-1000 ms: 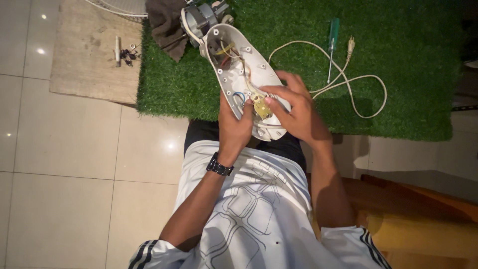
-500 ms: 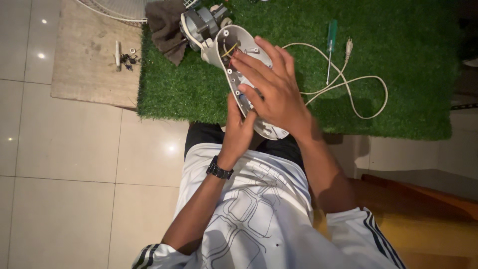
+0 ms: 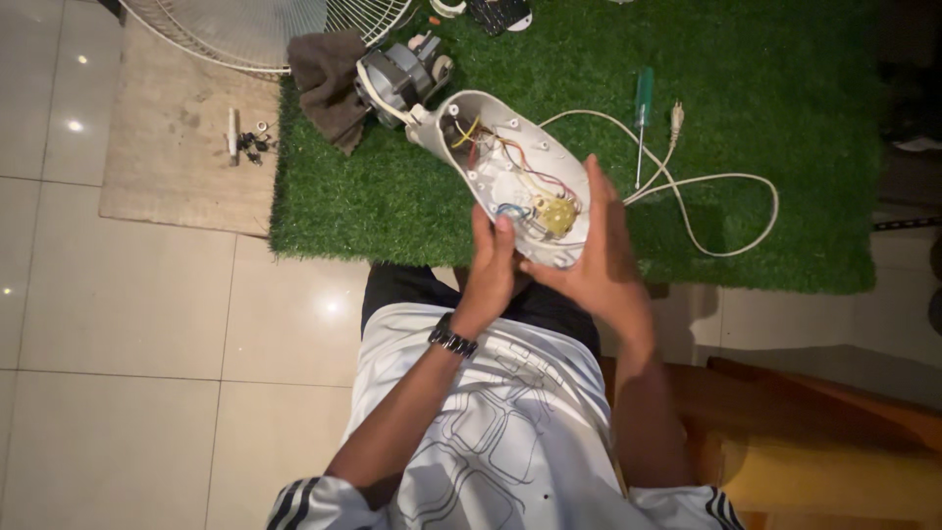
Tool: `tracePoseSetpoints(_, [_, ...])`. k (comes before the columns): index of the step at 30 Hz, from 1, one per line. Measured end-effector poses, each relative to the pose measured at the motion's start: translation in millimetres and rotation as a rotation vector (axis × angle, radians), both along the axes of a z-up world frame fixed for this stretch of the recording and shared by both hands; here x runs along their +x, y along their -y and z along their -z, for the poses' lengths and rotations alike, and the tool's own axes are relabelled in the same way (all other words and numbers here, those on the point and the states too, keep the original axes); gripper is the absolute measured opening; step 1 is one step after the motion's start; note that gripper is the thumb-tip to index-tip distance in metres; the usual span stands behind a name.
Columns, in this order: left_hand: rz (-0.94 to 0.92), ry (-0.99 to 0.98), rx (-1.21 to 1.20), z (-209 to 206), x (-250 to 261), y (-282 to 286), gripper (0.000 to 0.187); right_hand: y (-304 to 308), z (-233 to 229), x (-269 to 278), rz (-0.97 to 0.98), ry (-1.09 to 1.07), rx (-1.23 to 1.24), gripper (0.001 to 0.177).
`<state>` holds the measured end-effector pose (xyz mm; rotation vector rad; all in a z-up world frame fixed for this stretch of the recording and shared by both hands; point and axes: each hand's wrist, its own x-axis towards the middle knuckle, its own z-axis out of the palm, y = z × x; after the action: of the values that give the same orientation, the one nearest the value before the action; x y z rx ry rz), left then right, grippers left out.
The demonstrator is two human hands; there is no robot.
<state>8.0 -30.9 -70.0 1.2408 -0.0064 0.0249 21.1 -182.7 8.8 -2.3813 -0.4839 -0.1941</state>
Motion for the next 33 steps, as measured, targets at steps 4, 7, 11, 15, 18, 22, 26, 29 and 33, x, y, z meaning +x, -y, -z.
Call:
tracePoseSetpoints(4, [0.046,0.031,-0.013,21,15,16,0.066,24,13,19,-0.012,-0.061,0.0,0.141])
tracePoseSetpoints(7, [0.118,0.035,-0.059,30,24,23,0.066,38,18,27,-0.063,-0.046,0.078,0.139])
tracePoseSetpoints(11, [0.189,0.115,0.06,38,36,22,0.061,46,17,31,-0.118,-0.122,0.25,0.135])
tracePoseSetpoints(15, [0.312,0.277,0.272,48,55,-11,0.059,50,12,34,-0.147,-0.214,0.352,0.133])
tracePoseSetpoints(18, [0.219,0.166,0.325,51,61,-57,0.044,50,12,34,-0.088,-0.248,0.251,0.135])
tracePoseSetpoints(22, [-0.089,0.146,0.463,32,64,-95,0.032,50,20,30,-0.074,-0.195,0.112,0.137])
tracePoseSetpoints(26, [-0.248,0.469,0.764,-1,76,-111,0.059,53,33,25,-0.029,-0.212,0.126,0.133])
tracePoseSetpoints(29, [-0.173,0.632,0.961,-10,94,-112,0.076,62,49,27,-0.004,-0.256,0.122,0.131])
tracePoseSetpoints(33, [-0.001,0.588,1.04,2,110,-104,0.065,74,69,40,-0.024,-0.215,0.111,0.13])
